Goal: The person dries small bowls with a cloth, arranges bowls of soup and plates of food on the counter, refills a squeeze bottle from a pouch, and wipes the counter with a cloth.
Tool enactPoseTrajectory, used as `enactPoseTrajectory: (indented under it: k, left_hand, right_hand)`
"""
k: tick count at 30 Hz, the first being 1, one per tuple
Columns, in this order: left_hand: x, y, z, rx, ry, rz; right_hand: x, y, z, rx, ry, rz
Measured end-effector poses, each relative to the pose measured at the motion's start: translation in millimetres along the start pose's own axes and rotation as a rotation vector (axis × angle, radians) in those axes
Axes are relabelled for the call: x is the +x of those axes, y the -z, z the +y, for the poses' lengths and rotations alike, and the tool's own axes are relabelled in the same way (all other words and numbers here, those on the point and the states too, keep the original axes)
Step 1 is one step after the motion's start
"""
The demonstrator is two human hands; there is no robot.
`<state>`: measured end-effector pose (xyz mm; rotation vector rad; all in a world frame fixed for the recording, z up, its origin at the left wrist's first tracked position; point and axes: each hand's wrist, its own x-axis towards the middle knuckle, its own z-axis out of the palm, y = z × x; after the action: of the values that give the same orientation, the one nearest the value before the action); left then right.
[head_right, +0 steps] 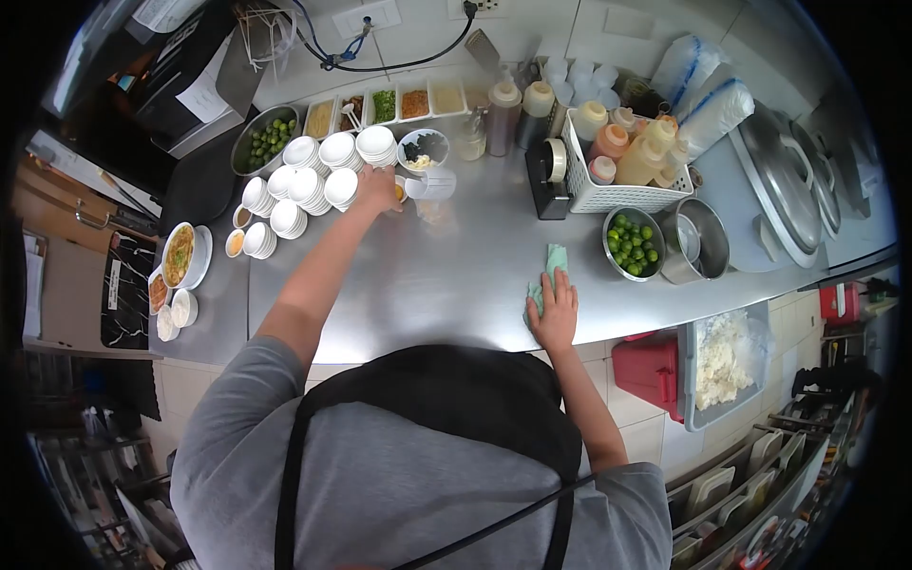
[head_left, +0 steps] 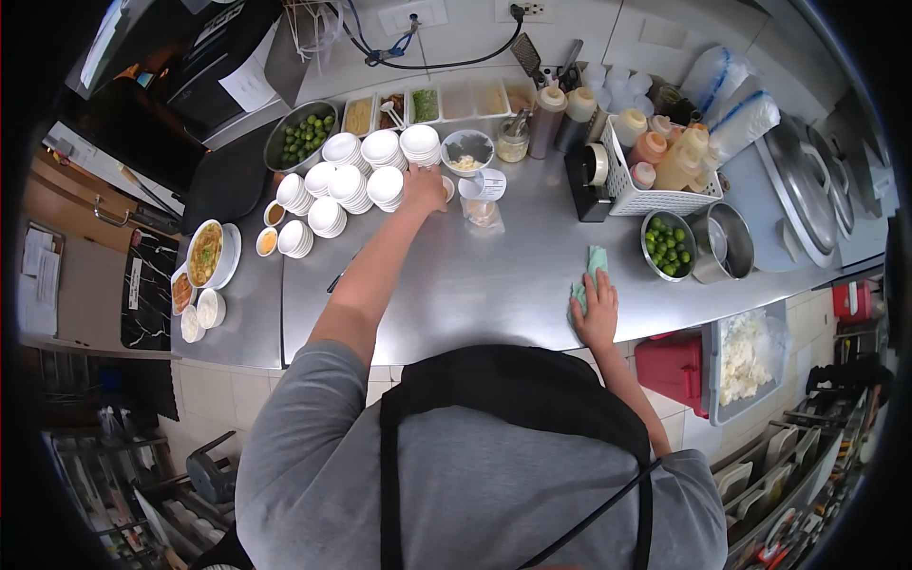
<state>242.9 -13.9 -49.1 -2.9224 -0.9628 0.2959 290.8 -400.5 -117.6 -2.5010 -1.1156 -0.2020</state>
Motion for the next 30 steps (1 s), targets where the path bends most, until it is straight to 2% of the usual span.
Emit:
enactPoseTrajectory:
  k: [5, 7, 11, 13, 14, 16, 17, 18, 19, 21, 23, 24, 26, 28, 30]
  left_hand:
    - [-0.2, 2.0, -0.9, 0.039, -0.058, -0.046]
    - [9.6, -7.2, -6.2, 0.143, -0.038, 0.083]
    - [10.9, -7.4, -4.8, 0.212, -0.039, 0.062]
    - [-11.2, 14.7, 3.0, 0.024, -0.066, 0.031]
    - [-13.1, 14.9, 7.7, 0.027, -0.105, 0.041]
    - [-13.3, 11.5, 12.7, -0.393, -0.253, 0.057]
    - [-1.1, -6.7, 10.3, -0.391, -0.29, 0.057]
    - [17.5, -37.8, 7.4, -0.581, -0.295, 0.051]
    - [27.3, -53.4, 11.3, -0.771, -0.294, 0.04]
    - [8.9, -29.1, 27.8, -0.85, -0.348, 0.118]
    - [-0.2, -7.3, 40.6, -0.544, -0.196, 0.155]
    - [3.2, -8.7, 42.4, -0.538, -0.176, 0.22]
    - [11.1, -13.1, 37.9, -0.55, -0.163, 0.273]
    - [5.7, -6.4, 39.1, -0.562, -0.143, 0.324]
    - [-5.1, 9.0, 38.0, -0.512, -0.009, 0.318]
  right_hand:
    - [0.5, 0.7, -1.1, -0.006, 0.004, 0.035]
    - [0.2, 0.4, -0.6, 0.011, 0.014, 0.05]
    - [2.0, 2.5, -1.8, 0.018, -0.042, 0.016]
    - [0.7, 1.4, -0.3, -0.008, -0.038, -0.009]
    - [2.0, 2.1, -1.5, -0.022, -0.06, -0.023]
    - [8.9, -0.2, -4.4, -0.025, -0.107, -0.001]
    - [13.7, -3.5, -6.8, -0.011, -0.115, 0.007]
    - [19.3, -9.5, -9.4, -0.023, -0.144, 0.022]
    - [26.0, -17.2, -12.4, -0.018, -0.107, 0.036]
    - [36.1, -26.1, -23.4, 0.078, 0.004, 0.064]
    - [43.6, -43.7, -36.9, 0.213, 0.151, 0.123]
    - [42.8, -56.5, -45.0, 0.258, 0.227, 0.166]
    - [50.8, -50.5, -61.4, 0.375, 0.299, 0.057]
    - [68.5, -44.2, -71.9, 0.418, 0.275, 0.028]
    - [88.3, -33.0, -74.7, 0.463, 0.256, 0.002]
